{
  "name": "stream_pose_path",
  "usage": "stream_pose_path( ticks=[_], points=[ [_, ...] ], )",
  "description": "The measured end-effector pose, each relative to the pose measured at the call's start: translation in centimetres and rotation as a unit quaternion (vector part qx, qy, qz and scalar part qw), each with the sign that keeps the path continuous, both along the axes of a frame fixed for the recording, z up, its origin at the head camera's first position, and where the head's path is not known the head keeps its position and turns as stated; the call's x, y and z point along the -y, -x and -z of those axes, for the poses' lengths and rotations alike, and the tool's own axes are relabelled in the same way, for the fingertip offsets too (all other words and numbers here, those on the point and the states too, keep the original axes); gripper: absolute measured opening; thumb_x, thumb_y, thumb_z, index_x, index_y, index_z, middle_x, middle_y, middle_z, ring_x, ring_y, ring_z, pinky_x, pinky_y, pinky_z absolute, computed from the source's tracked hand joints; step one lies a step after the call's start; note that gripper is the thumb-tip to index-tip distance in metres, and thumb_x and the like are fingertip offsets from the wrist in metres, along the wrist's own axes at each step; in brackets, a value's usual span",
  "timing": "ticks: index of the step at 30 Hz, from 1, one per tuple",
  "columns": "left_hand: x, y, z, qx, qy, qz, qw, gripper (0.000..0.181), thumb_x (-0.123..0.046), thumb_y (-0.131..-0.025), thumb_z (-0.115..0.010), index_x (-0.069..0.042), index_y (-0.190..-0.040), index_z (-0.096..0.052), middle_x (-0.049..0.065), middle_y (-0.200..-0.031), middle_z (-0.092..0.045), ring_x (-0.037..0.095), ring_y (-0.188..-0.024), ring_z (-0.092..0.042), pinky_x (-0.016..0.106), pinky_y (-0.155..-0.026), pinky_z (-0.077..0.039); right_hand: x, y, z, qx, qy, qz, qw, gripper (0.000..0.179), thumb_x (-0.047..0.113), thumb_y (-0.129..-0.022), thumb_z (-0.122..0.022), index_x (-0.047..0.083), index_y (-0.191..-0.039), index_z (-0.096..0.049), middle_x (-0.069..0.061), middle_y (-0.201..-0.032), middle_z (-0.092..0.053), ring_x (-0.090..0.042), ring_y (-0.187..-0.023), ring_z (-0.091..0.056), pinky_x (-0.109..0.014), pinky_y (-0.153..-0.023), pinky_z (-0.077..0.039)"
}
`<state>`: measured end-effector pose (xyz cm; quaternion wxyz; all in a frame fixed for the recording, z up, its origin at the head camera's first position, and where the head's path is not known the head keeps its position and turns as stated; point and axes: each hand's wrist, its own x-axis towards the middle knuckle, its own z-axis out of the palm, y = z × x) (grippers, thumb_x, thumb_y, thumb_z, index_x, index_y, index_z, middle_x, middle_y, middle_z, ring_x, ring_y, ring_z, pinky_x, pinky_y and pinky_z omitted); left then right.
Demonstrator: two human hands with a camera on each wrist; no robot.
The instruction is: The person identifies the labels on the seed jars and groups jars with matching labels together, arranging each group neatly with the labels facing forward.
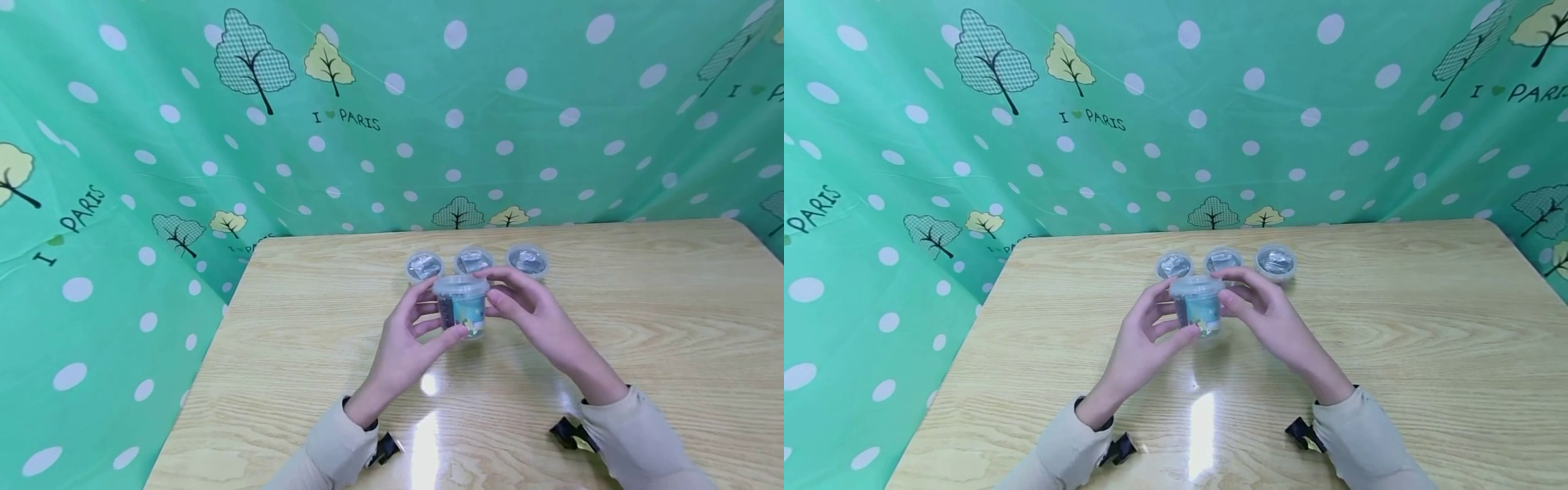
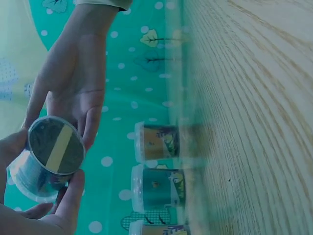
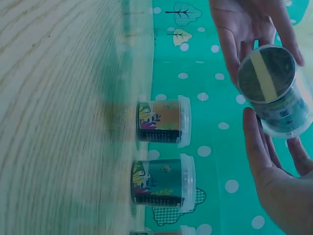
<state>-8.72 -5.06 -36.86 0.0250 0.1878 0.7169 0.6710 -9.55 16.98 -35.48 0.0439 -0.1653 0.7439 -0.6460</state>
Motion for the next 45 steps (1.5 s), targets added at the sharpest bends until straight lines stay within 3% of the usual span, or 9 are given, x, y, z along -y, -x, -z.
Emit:
stream_pose_path(
  ticks=[6,10,15,21,25,30,37,45],
  points=[
    [0.05,0.03,-0.12,0.001,-0.030,0.034,0.9990,0.070,-0.008,-0.087,-0.076,-0.014,-0.148,-0.041,0.013,-0.136,-0.052,0.027,-0.116,-0.060,0.034,-0.096,-0.057,-0.16,0.30,0.14,-0.001,0.011,-0.033,0.9994,0.038,0.018,-0.108,-0.041,0.005,-0.143,-0.048,-0.016,-0.148,-0.044,-0.012,-0.120,-0.060,-0.028,-0.097,-0.055],
    [0.07,-0.05,-0.20,0.016,-0.030,0.048,0.9983,0.071,-0.008,-0.089,-0.073,-0.014,-0.150,-0.037,0.014,-0.137,-0.051,0.028,-0.120,-0.058,0.033,-0.098,-0.056,-0.10,0.22,0.21,-0.002,0.011,-0.019,0.9998,0.036,0.018,-0.107,-0.043,0.004,-0.138,-0.052,-0.013,-0.142,-0.049,-0.013,-0.118,-0.060,-0.026,-0.096,-0.055],
    [-0.01,-0.17,-0.18,0.014,-0.010,0.043,0.9989,0.071,-0.010,-0.091,-0.071,-0.015,-0.152,-0.034,0.013,-0.139,-0.050,0.026,-0.124,-0.056,0.031,-0.101,-0.054,0.01,-0.04,0.34,-0.018,0.005,0.016,0.9997,0.030,0.015,-0.105,-0.050,0.003,-0.130,-0.058,-0.005,-0.136,-0.057,-0.011,-0.120,-0.059,-0.023,-0.095,-0.055],
    [-0.20,-0.30,-0.28,0.003,0.022,0.020,0.9995,0.076,-0.015,-0.086,-0.078,-0.017,-0.150,-0.037,0.008,-0.134,-0.055,0.021,-0.120,-0.058,0.029,-0.098,-0.055,0.19,-0.12,0.20,-0.018,0.002,0.030,0.9994,0.028,0.016,-0.103,-0.053,0.003,-0.128,-0.060,-0.004,-0.135,-0.058,-0.010,-0.122,-0.058,-0.022,-0.095,-0.054],
    [-0.21,-0.29,-0.31,0.012,0.014,0.011,0.9998,0.075,-0.015,-0.085,-0.079,-0.017,-0.149,-0.040,0.009,-0.130,-0.057,0.021,-0.116,-0.060,0.030,-0.096,-0.057,0.12,-0.13,0.13,-0.013,0.007,0.018,0.9997,0.033,0.021,-0.107,-0.046,0.004,-0.132,-0.057,-0.007,-0.139,-0.053,-0.011,-0.121,-0.058,-0.022,-0.097,-0.054],
    [-0.13,-0.44,-0.45,0.025,-0.013,0.025,0.9993,0.074,-0.011,-0.086,-0.077,-0.016,-0.148,-0.039,0.012,-0.131,-0.055,0.025,-0.116,-0.060,0.032,-0.096,-0.057,-0.06,-0.07,0.20,-0.012,0.027,-0.017,0.9994,0.039,0.022,-0.110,-0.034,0.003,-0.140,-0.051,-0.013,-0.147,-0.044,-0.013,-0.124,-0.056,-0.023,-0.100,-0.053],
    [-0.16,-0.45,-0.37,0.024,-0.020,0.032,0.9990,0.073,-0.008,-0.086,-0.076,-0.015,-0.148,-0.039,0.013,-0.133,-0.053,0.025,-0.117,-0.059,0.032,-0.097,-0.056,0.06,-0.05,0.32,-0.008,0.023,-0.010,0.9996,0.033,0.017,-0.108,-0.042,0.004,-0.134,-0.055,-0.010,-0.142,-0.050,-0.014,-0.120,-0.059,-0.025,-0.096,-0.055],
    [-0.21,-0.51,-0.14,-0.005,0.019,0.014,0.9997,0.076,-0.013,-0.085,-0.079,-0.017,-0.149,-0.038,0.006,-0.137,-0.051,0.021,-0.120,-0.056,0.030,-0.099,-0.055,0.38,-0.26,0.37,-0.020,0.010,0.023,0.9995,0.027,0.014,-0.103,-0.054,0.004,-0.127,-0.061,-0.004,-0.136,-0.058,-0.012,-0.121,-0.059,-0.023,-0.095,-0.055]
  ],
)
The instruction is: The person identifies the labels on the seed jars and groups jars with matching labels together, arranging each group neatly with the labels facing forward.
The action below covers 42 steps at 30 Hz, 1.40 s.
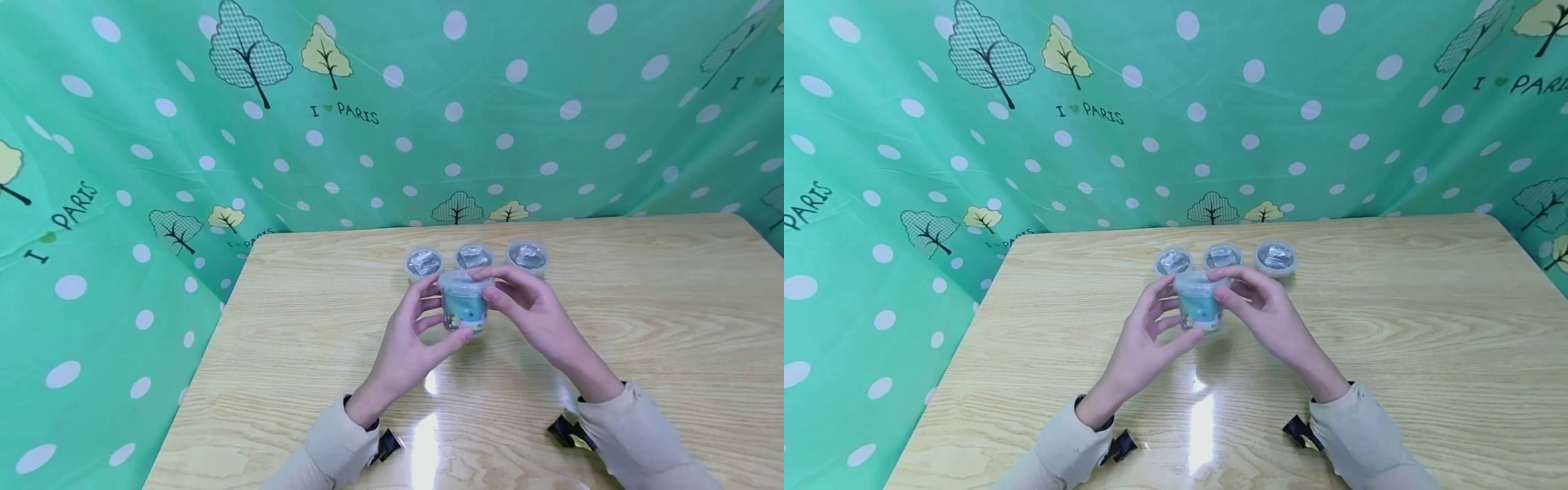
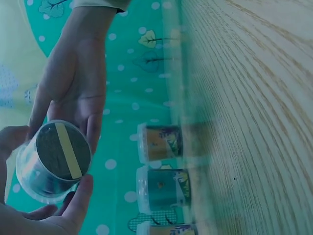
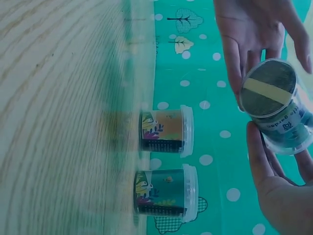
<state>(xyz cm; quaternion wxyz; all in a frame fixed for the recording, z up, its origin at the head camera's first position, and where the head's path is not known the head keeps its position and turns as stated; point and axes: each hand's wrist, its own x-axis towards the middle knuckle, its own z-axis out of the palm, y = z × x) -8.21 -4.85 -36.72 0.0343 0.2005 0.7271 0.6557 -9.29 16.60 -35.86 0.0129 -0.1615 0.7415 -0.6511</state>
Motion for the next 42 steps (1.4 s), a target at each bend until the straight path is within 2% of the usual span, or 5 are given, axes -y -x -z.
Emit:
stream_pose_path(
  ticks=[3,11,18,29,42],
  points=[
    [-0.04,-0.02,-0.02,-0.004,0.001,-0.006,1.0000,0.074,-0.014,-0.086,-0.078,-0.015,-0.149,-0.038,0.006,-0.136,-0.052,0.021,-0.118,-0.057,0.030,-0.098,-0.055,0.10,-0.07,-0.12,0.000,-0.012,0.007,0.9999,0.028,0.016,-0.103,-0.054,0.006,-0.128,-0.061,-0.003,-0.136,-0.058,-0.011,-0.120,-0.059,-0.022,-0.095,-0.055],
    [0.07,-0.30,0.03,-0.002,-0.025,0.002,0.9997,0.074,-0.009,-0.085,-0.076,-0.012,-0.149,-0.038,0.012,-0.134,-0.052,0.026,-0.116,-0.059,0.032,-0.096,-0.057,-0.10,-0.20,-0.28,0.008,-0.008,-0.028,0.9995,0.040,0.022,-0.110,-0.034,0.004,-0.142,-0.049,-0.013,-0.147,-0.045,-0.009,-0.123,-0.056,-0.024,-0.096,-0.054],
    [0.07,-0.30,0.00,-0.011,-0.028,0.008,0.9995,0.072,-0.009,-0.087,-0.074,-0.012,-0.149,-0.037,0.011,-0.135,-0.051,0.026,-0.115,-0.059,0.032,-0.096,-0.057,0.12,-0.03,-0.28,0.012,-0.011,-0.035,0.9993,0.035,0.017,-0.106,-0.047,0.005,-0.138,-0.053,-0.013,-0.142,-0.050,-0.011,-0.120,-0.059,-0.025,-0.096,-0.055],
    [-0.24,-0.44,-0.14,-0.035,0.047,-0.022,0.9981,0.078,-0.017,-0.085,-0.079,-0.012,-0.150,-0.036,0.005,-0.136,-0.052,0.018,-0.119,-0.058,0.028,-0.098,-0.055,0.32,-0.21,-0.18,0.008,-0.050,0.029,0.9983,0.030,0.020,-0.102,-0.057,0.011,-0.130,-0.061,-0.003,-0.137,-0.055,-0.012,-0.120,-0.058,-0.019,-0.097,-0.052],
    [-0.09,-0.25,-0.37,-0.015,0.006,-0.017,0.9997,0.074,-0.012,-0.085,-0.078,-0.015,-0.147,-0.038,0.009,-0.133,-0.053,0.024,-0.116,-0.059,0.030,-0.095,-0.057,0.09,-0.07,-0.25,0.004,-0.029,0.003,0.9996,0.037,0.018,-0.105,-0.049,0.010,-0.141,-0.052,-0.009,-0.144,-0.051,-0.009,-0.122,-0.057,-0.023,-0.096,-0.054]
  ],
)
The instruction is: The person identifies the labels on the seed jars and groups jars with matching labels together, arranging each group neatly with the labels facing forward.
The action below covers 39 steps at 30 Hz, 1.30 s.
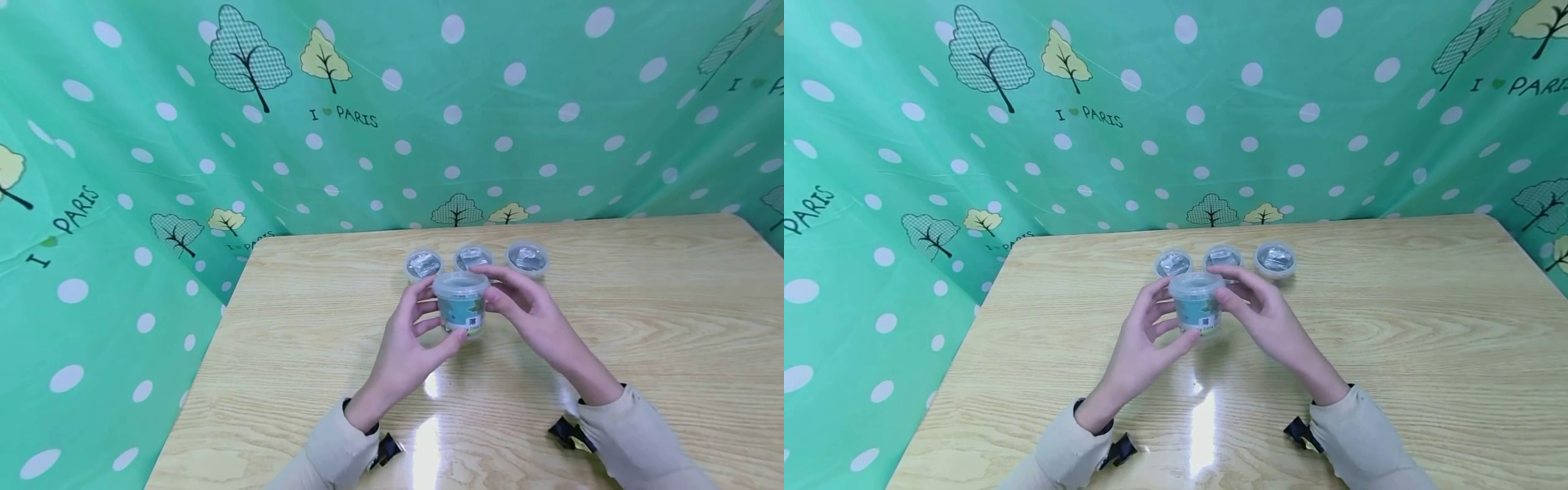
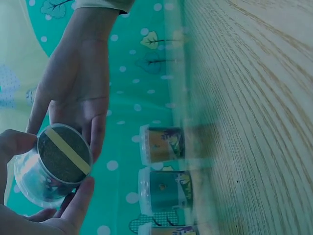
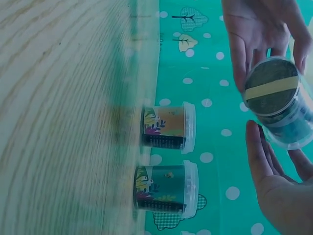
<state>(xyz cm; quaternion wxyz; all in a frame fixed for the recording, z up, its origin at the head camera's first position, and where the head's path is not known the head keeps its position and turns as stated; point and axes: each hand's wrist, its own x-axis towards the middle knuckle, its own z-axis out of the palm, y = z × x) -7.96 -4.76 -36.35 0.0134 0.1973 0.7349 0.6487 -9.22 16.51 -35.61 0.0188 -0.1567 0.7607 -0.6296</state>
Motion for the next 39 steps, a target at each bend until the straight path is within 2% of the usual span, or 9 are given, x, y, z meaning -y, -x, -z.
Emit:
stream_pose_path(
  ticks=[5,13,19,24,30,35,39],
  points=[
    [0.04,-0.03,0.04,0.008,-0.004,0.006,0.9999,0.075,-0.010,-0.084,-0.077,-0.015,-0.147,-0.037,0.009,-0.134,-0.053,0.024,-0.116,-0.059,0.031,-0.095,-0.057,0.01,0.04,0.04,0.000,0.006,-0.002,1.0000,0.037,0.016,-0.104,-0.052,0.006,-0.139,-0.053,-0.011,-0.141,-0.052,-0.009,-0.119,-0.059,-0.024,-0.095,-0.055],
    [-0.02,0.15,0.03,-0.002,0.009,0.007,0.9999,0.073,-0.008,-0.086,-0.074,-0.016,-0.148,-0.036,0.006,-0.137,-0.052,0.021,-0.122,-0.056,0.030,-0.101,-0.054,0.24,0.06,0.00,-0.013,-0.004,0.031,0.9994,0.033,0.016,-0.100,-0.060,0.006,-0.131,-0.058,-0.007,-0.136,-0.054,-0.011,-0.116,-0.061,-0.021,-0.095,-0.054],
    [-0.02,0.23,0.29,0.004,0.010,-0.002,0.9999,0.074,-0.009,-0.085,-0.076,-0.018,-0.147,-0.038,0.004,-0.137,-0.051,0.019,-0.122,-0.056,0.031,-0.101,-0.054,0.47,0.03,0.24,-0.021,-0.001,0.049,0.9986,0.032,0.014,-0.097,-0.064,0.005,-0.128,-0.060,-0.006,-0.132,-0.056,-0.012,-0.114,-0.061,-0.020,-0.094,-0.054],
    [0.03,0.25,0.33,0.008,0.003,-0.004,1.0000,0.074,-0.008,-0.084,-0.077,-0.017,-0.147,-0.038,0.005,-0.136,-0.052,0.021,-0.120,-0.057,0.030,-0.099,-0.055,0.46,-0.04,0.23,-0.022,-0.009,0.044,0.9987,0.035,0.015,-0.098,-0.063,0.006,-0.132,-0.058,-0.007,-0.134,-0.055,-0.011,-0.114,-0.061,-0.019,-0.095,-0.053],
    [0.16,0.30,0.22,0.014,-0.009,-0.003,0.9999,0.073,-0.008,-0.085,-0.076,-0.016,-0.146,-0.038,0.009,-0.137,-0.051,0.024,-0.120,-0.057,0.030,-0.098,-0.055,0.21,0.12,0.20,-0.012,-0.008,0.017,0.9998,0.041,0.017,-0.103,-0.056,0.009,-0.143,-0.051,-0.010,-0.142,-0.052,-0.010,-0.117,-0.059,-0.023,-0.094,-0.055],
    [0.18,0.33,0.28,0.017,-0.006,-0.001,0.9998,0.073,-0.007,-0.084,-0.076,-0.017,-0.146,-0.038,0.008,-0.137,-0.051,0.024,-0.121,-0.056,0.031,-0.098,-0.055,0.20,0.15,0.25,-0.001,-0.013,0.004,0.9999,0.042,0.020,-0.103,-0.055,0.011,-0.144,-0.050,-0.010,-0.142,-0.052,-0.010,-0.118,-0.059,-0.024,-0.094,-0.056],
    [0.20,0.40,0.38,0.016,-0.006,0.004,0.9998,0.073,-0.006,-0.085,-0.075,-0.017,-0.147,-0.037,0.007,-0.138,-0.051,0.024,-0.121,-0.056,0.030,-0.100,-0.054,0.23,0.12,0.34,0.001,-0.015,0.010,0.9998,0.041,0.020,-0.102,-0.057,0.011,-0.142,-0.052,-0.009,-0.140,-0.053,-0.012,-0.117,-0.060,-0.023,-0.094,-0.055]
  ],
)
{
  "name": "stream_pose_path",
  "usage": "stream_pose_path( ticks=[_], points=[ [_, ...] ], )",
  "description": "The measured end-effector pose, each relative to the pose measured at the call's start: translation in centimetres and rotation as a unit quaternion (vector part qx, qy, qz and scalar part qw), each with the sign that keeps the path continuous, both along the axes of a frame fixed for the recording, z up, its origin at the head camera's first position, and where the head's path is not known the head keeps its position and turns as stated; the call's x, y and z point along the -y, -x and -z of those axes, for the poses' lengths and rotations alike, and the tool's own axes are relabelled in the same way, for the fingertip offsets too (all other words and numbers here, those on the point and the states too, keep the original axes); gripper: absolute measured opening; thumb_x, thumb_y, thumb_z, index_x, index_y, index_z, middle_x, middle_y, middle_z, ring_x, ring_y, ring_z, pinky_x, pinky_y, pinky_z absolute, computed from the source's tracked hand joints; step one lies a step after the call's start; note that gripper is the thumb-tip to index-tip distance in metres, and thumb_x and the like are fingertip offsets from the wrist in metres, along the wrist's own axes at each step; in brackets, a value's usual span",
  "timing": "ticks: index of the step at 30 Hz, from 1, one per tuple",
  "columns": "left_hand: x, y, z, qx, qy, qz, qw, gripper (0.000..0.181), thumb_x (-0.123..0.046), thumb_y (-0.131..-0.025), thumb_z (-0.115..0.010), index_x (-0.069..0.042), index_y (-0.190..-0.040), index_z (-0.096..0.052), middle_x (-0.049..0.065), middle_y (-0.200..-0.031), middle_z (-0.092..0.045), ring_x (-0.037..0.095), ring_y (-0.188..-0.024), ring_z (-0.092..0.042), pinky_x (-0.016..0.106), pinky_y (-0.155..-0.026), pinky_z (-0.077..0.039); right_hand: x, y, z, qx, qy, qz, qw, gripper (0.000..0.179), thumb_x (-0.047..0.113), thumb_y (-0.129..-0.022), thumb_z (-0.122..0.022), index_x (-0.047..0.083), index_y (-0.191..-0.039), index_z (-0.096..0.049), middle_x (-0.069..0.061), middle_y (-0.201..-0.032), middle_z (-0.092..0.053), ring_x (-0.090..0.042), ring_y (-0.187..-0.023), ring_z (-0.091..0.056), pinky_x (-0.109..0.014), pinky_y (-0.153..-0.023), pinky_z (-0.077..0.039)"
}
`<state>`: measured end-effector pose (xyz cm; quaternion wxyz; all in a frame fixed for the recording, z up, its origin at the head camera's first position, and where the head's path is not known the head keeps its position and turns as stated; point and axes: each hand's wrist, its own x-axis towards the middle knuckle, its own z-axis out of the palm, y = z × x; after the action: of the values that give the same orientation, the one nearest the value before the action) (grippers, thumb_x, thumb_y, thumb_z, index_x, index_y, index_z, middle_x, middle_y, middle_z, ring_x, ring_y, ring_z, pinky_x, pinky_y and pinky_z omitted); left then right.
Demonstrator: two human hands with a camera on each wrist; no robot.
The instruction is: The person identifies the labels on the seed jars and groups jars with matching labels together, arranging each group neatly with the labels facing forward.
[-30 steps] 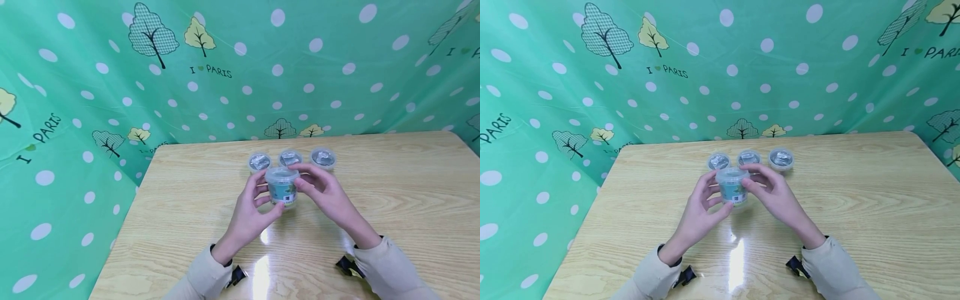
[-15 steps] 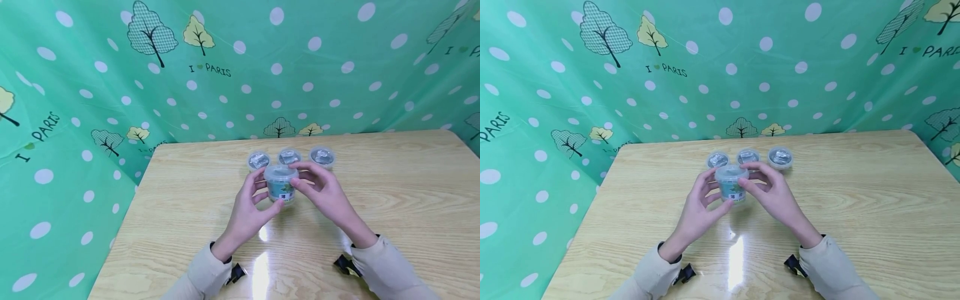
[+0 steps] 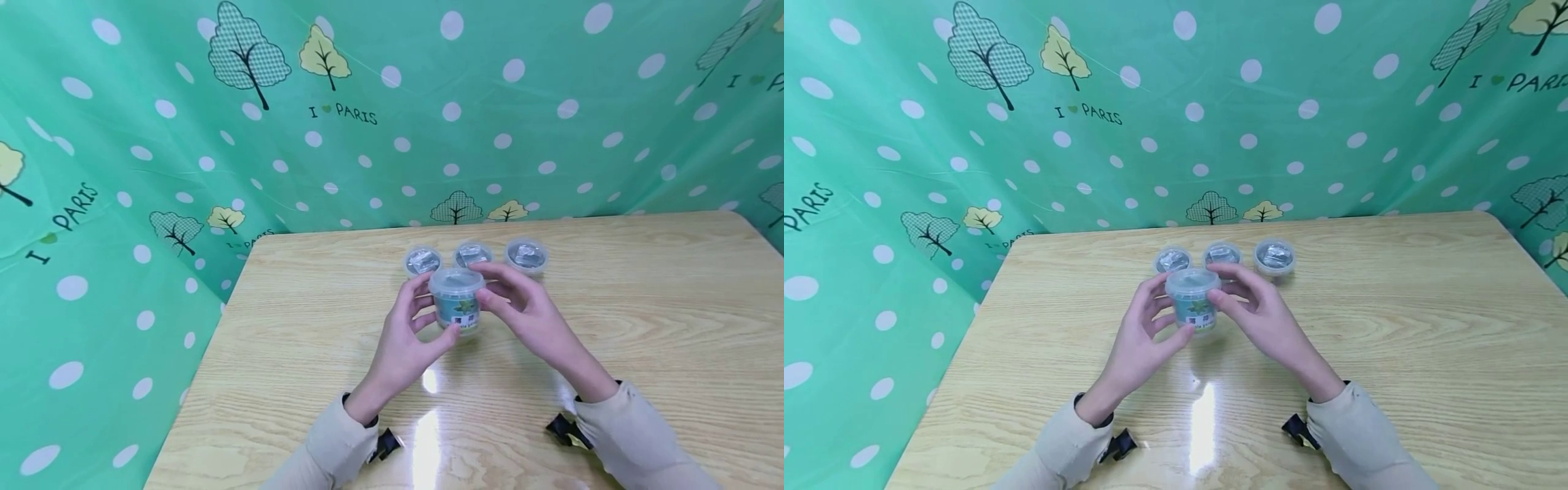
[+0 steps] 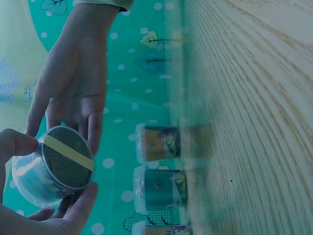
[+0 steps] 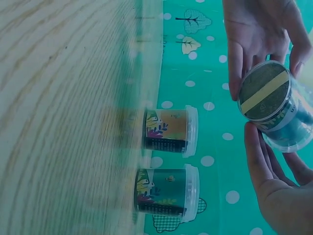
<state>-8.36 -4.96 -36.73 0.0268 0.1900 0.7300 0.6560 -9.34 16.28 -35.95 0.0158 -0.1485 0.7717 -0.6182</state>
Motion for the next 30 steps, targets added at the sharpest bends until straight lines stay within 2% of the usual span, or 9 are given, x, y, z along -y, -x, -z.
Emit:
stream_pose_path(
  ticks=[5,11,22,30],
  points=[
    [0.10,0.05,-0.01,-0.010,0.001,0.009,0.9999,0.073,-0.004,-0.085,-0.073,-0.016,-0.148,-0.038,0.007,-0.138,-0.051,0.024,-0.123,-0.055,0.031,-0.102,-0.053,0.06,0.01,0.06,-0.007,-0.004,0.012,0.9999,0.039,0.019,-0.100,-0.060,0.011,-0.138,-0.054,-0.007,-0.136,-0.055,-0.012,-0.115,-0.061,-0.022,-0.094,-0.055],
    [0.24,0.02,-0.07,-0.027,0.018,0.015,0.9994,0.081,-0.004,-0.084,-0.076,-0.016,-0.151,-0.032,0.005,-0.143,-0.048,0.023,-0.127,-0.052,0.031,-0.105,-0.050,0.15,-0.04,0.12,-0.013,0.001,0.019,0.9997,0.037,0.017,-0.099,-0.062,0.009,-0.135,-0.057,-0.007,-0.133,-0.056,-0.013,-0.112,-0.062,-0.024,-0.091,-0.057],
    [0.29,0.11,-0.09,-0.021,0.020,0.017,0.9994,0.082,-0.004,-0.083,-0.077,-0.010,-0.152,-0.032,0.006,-0.144,-0.046,0.023,-0.124,-0.054,0.031,-0.103,-0.052,0.24,-0.10,0.17,-0.013,0.009,0.024,0.9996,0.037,0.015,-0.099,-0.063,0.007,-0.134,-0.057,-0.008,-0.132,-0.056,-0.014,-0.111,-0.062,-0.024,-0.091,-0.057],
    [0.64,0.25,0.04,-0.022,0.029,0.016,0.9992,0.083,-0.005,-0.083,-0.078,-0.010,-0.151,-0.032,0.006,-0.144,-0.047,0.023,-0.124,-0.054,0.032,-0.103,-0.052,0.46,-0.05,0.02,0.007,0.001,0.015,0.9999,0.040,0.019,-0.098,-0.063,0.009,-0.136,-0.055,-0.007,-0.135,-0.054,-0.014,-0.114,-0.060,-0.023,-0.092,-0.056]
  ],
)
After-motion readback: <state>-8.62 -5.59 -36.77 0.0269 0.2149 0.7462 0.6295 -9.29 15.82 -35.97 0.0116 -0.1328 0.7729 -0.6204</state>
